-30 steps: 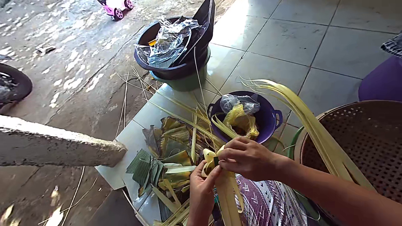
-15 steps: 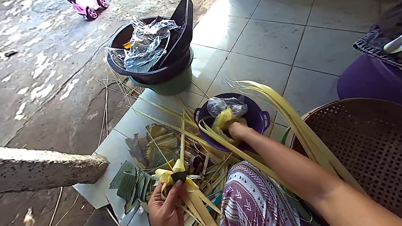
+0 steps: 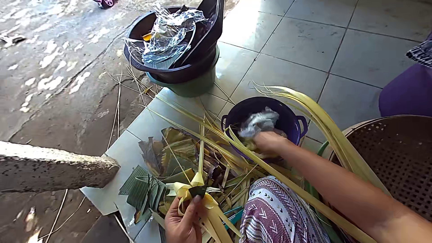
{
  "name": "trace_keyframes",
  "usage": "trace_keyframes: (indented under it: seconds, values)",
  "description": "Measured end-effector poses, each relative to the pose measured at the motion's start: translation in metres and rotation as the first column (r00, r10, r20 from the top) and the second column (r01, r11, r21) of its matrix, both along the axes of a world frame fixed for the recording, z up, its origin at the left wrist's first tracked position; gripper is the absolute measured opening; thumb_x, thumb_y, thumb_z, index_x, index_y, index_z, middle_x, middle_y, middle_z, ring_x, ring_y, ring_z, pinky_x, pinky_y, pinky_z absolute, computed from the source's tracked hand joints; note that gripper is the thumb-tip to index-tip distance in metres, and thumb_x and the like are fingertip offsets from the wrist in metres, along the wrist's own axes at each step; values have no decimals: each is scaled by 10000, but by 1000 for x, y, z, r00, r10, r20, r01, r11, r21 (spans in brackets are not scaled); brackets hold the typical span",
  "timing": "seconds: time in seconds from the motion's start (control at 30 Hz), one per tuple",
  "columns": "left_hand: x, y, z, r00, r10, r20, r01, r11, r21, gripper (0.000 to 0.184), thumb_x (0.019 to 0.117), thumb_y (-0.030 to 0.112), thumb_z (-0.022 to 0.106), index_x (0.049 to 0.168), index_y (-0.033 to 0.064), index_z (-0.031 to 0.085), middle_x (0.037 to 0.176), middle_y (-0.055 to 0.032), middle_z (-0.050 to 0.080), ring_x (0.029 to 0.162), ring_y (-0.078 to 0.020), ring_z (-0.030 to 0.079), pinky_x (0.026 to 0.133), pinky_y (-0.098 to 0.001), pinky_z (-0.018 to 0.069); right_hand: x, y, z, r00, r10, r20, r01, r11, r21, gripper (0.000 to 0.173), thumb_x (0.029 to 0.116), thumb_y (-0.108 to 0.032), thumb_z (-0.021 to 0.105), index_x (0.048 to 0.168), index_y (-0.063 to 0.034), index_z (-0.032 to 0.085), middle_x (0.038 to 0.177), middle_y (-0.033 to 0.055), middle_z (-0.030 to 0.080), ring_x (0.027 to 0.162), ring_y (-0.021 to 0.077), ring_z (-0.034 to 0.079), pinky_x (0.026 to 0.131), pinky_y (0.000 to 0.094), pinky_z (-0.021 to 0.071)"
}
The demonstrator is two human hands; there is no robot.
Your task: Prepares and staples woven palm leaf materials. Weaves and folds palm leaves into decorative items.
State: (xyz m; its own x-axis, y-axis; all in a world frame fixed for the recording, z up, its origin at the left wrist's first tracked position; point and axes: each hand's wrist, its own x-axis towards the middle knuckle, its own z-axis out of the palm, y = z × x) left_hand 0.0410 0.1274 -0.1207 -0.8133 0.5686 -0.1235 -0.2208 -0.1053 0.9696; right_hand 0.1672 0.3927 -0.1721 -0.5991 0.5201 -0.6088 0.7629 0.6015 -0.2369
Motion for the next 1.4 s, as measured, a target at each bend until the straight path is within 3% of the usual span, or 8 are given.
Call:
trace_keyframes:
  seconds: [0.17,0.27,0.4,0.5,0.6,0.8,1.23,1.4]
  values:
    - [-1,-3,-10,1000,-9,13,9,1000,-29,276,871,-107,510,963,90,680,836,42,753,746,-40,719,699,-221,617,2,-9,19,894,183,408,-106,973,-204,260,1022,-117,533,1060,106,663,1182,297,641,1162,459,603,916,660,452]
    - [0,0,-14,999,-5,42,6,1000,-27,273,871,-111,510,963,78,685,831,30,754,743,-41,720,691,-223,619,13,2,33,972,106,208,-63,977,-203,319,1013,-140,593,1236,79,657,1193,313,639,1160,474,597,961,657,440]
    - [0,2,-15,999,1,45,-1,1000,-18,266,874,-111,514,955,73,689,829,27,751,741,-36,716,691,-213,615,9,31,23,919,-120,-375,179,976,127,462,918,-305,772,1255,-8,663,1299,298,580,1187,503,573,950,680,471]
    - [0,3,-13,999,6,46,-6,1000,-8,267,877,-108,513,958,77,689,831,30,753,745,-39,720,699,-218,618,0,33,-15,970,-129,-204,148,986,79,761,873,-283,821,1532,-128,473,1598,328,288,1245,600,498,954,756,423]
    - [-4,-1,-11,1000,1,27,0,1000,-10,276,884,-101,518,958,100,692,834,43,754,743,-31,716,695,-215,615,2,4,-20,989,73,129,-59,993,-107,440,1003,-85,574,1426,31,537,1521,336,387,1213,531,565,984,681,462]
    - [-3,-4,-19,999,5,38,-3,998,-56,272,888,-99,510,972,92,685,832,42,751,742,-32,715,686,-213,613,34,-30,2,983,181,24,-175,972,-159,285,1045,-51,491,1260,90,612,1384,301,529,1207,480,584,998,614,474]
    - [-3,-9,-14,1000,9,26,-8,999,-35,294,892,-120,499,963,95,686,828,47,755,740,-29,718,692,-207,614,39,-5,14,972,96,213,-86,995,-56,386,1010,-105,551,1383,-17,596,1375,235,591,1324,444,509,1033,644,406]
    - [-4,-9,-14,1000,18,22,-17,999,-41,295,887,-120,503,958,103,683,823,51,754,743,-27,719,693,-206,615,35,16,14,974,47,222,-51,999,12,306,942,-70,666,1232,28,684,1429,223,504,1301,431,485,1025,581,440]
